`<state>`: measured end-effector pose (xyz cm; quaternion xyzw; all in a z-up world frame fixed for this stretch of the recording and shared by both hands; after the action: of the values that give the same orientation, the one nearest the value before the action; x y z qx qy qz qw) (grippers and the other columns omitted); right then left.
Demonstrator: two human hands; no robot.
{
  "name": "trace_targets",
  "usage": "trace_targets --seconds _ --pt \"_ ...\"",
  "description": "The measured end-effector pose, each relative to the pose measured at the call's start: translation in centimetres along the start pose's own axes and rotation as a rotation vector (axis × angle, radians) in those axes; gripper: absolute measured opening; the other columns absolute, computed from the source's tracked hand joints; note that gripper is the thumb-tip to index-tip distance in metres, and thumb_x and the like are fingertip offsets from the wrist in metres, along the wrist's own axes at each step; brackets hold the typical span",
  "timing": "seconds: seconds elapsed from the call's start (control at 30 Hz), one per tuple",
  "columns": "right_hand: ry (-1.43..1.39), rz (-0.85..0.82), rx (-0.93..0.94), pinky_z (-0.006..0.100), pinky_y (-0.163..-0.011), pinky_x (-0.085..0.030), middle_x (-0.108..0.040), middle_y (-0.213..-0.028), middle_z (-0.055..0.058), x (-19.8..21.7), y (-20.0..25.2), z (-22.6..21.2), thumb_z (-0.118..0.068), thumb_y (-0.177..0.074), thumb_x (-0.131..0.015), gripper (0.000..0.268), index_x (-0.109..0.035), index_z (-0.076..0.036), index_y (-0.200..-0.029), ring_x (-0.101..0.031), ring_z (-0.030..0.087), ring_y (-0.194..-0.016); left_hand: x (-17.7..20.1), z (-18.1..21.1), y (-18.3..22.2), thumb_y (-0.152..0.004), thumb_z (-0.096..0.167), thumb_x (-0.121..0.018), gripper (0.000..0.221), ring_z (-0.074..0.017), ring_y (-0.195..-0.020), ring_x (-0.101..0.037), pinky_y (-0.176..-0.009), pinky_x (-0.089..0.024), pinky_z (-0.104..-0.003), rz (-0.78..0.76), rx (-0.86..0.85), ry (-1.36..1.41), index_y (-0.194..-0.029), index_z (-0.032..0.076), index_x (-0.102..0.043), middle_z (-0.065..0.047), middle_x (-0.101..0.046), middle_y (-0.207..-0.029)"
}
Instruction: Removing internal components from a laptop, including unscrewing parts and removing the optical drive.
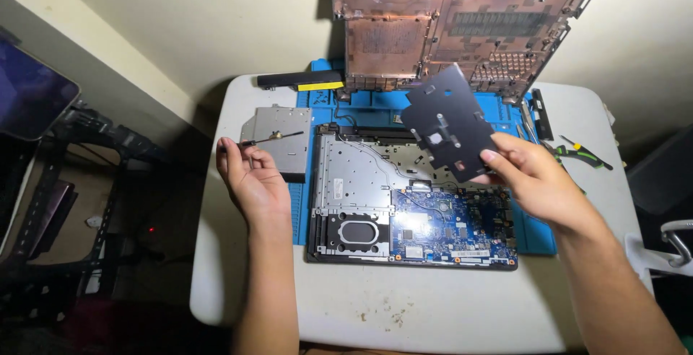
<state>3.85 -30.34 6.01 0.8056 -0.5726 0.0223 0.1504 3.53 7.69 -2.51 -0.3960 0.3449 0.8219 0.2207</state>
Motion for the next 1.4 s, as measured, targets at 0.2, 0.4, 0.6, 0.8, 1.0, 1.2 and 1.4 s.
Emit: trace_targets --seconds 0.2,0.4,0.6,0.8,1.0,1.2,1.4 --pt "-0.144 -0.004 -0.141 0.044 -0.084 -0.063 -0.074 -0.113 0.024 -6.2 -5.7 -0.7 -0.008 -0.106 -0.045 0.037 -0.062 0.003 -0.137 -0.073 0.030 -0.097 1.5 0.6 -2.6 -0.094 0.022 -0.081 0.021 -0.0075 -0.084 -0.060 -0.073 -0.054 -0.010 0.012 -0.047 -0.005 -0.109 0.019 -0.067 -0.002 -0.061 -0.098" --pt "-0.208 -0.093 -0.154 0.040 -0.083 -0.064 -0.074 -0.109 0.022 -11.7 -9.2 -0.7 -0.008 -0.102 -0.057 0.037 -0.062 0.007 -0.135 -0.070 0.023 -0.093 0.0 1.1 -0.9 -0.095 0.023 -0.080 0.020 -0.0062 -0.082 -0.058 -0.071 -0.052 -0.009 0.033 -0.033 0.003 -0.104 0.018 -0.062 0.002 -0.056 -0.093" --pt "-0.088 -0.075 -0.073 0.039 -0.080 -0.065 -0.073 -0.101 0.023 -12.6 -11.3 -0.8 -0.007 -0.100 -0.061 0.037 -0.062 0.004 -0.136 -0.069 0.025 -0.087 0.2 0.4 -1.1 -0.095 0.023 -0.079 0.019 -0.0054 -0.082 -0.058 -0.070 -0.052 -0.008 0.036 0.002 -0.014 -0.101 0.019 -0.062 0.003 -0.056 -0.091" --pt "0.019 0.108 -0.009 0.048 -0.077 -0.064 -0.071 -0.102 0.018 -7.5 -14.8 2.3 -0.015 -0.103 -0.063 0.028 -0.067 -0.009 -0.130 -0.068 0.027 -0.092 -0.1 0.1 -0.6 -0.095 0.027 -0.080 0.020 -0.0049 -0.082 -0.058 -0.069 -0.052 -0.009 0.024 0.037 -0.046 -0.102 0.021 -0.062 0.002 -0.058 -0.091" --pt "-0.058 0.188 -0.041 0.045 -0.066 -0.067 -0.072 -0.095 0.019 -7.0 -15.4 2.5 -0.018 -0.104 -0.062 0.026 -0.068 -0.012 -0.129 -0.073 0.028 -0.079 0.1 0.1 -1.0 -0.095 0.028 -0.080 0.021 -0.0052 -0.081 -0.059 -0.069 -0.052 -0.009 0.009 0.039 -0.021 -0.103 0.021 -0.062 0.002 -0.060 -0.093" --pt "-0.179 0.086 -0.151 0.043 -0.074 -0.069 -0.070 -0.103 0.016 -10.9 -15.9 1.9 -0.017 -0.105 -0.055 0.031 -0.064 -0.006 -0.133 -0.071 0.023 -0.081 0.4 0.0 -1.5 -0.094 0.027 -0.081 0.022 -0.0053 -0.080 -0.059 -0.069 -0.051 -0.010 0.014 0.035 -0.009 -0.102 0.020 -0.062 0.000 -0.061 -0.092" --pt "-0.251 -0.010 -0.180 0.042 -0.074 -0.069 -0.068 -0.103 0.016 -14.6 -16.1 2.3 -0.011 -0.104 -0.052 0.035 -0.060 0.002 -0.135 -0.071 0.023 -0.075 0.1 0.3 -1.3 -0.093 0.028 -0.081 0.024 -0.0057 -0.081 -0.059 -0.069 -0.052 -0.010 0.020 0.025 0.006 -0.104 0.021 -0.061 0.000 -0.060 -0.094"
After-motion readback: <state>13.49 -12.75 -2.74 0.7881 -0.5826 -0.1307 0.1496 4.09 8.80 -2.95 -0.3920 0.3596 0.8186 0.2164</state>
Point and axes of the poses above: each hand's wrist, its own y-axis away from the middle knuckle, its own x-axis out of the back of the hand, z = x × y, the point moved 3 cm from there along -y, towards the middle knuckle
